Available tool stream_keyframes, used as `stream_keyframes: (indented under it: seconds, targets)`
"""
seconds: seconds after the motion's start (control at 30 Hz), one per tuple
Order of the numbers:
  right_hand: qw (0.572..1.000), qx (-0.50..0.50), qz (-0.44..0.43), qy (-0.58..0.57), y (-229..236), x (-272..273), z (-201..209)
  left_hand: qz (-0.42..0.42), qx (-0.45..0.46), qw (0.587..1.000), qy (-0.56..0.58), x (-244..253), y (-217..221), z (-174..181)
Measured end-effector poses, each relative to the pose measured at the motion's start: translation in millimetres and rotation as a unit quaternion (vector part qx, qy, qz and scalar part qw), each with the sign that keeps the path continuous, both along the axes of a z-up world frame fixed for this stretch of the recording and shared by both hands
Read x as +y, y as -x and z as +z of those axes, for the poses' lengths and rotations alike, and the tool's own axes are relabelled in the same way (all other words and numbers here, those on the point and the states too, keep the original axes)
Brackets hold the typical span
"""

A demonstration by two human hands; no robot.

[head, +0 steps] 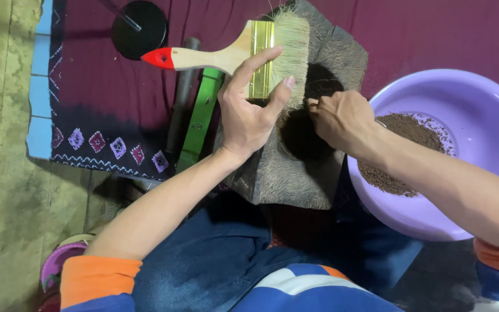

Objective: Transfer ground material from a wooden mortar to a bowl using a spoon and a brush

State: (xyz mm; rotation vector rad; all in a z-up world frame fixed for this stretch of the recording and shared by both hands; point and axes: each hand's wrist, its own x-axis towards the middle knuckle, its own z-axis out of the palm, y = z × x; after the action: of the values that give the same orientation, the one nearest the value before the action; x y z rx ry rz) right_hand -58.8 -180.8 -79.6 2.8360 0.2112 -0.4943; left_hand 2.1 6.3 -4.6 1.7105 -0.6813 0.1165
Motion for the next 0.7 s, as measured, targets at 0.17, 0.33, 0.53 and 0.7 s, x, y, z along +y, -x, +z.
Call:
stream_keyframes:
  seconds: [0.17,0.33,0.53,0.7]
  targets:
    - [0.977,0.206,-0.029,-0.040,-21,3,15,0.005,0.008,1.000,-0.001,1,0,-1]
    - [0.925,0.360,-0.050,-0.106,-30,-20,-33,0.000,0.009,1.000,0.004,2,0,-1]
    - [0.844,0.293,0.144,-0.425,-27,-39,-54,-0.015,0.002,1.000,0.009,1,-1,-3]
    - [0.838,0.286,0.061,-0.461,-19,-40,-27,-0.001,-0.010,1.000,0.012,-2,1,2]
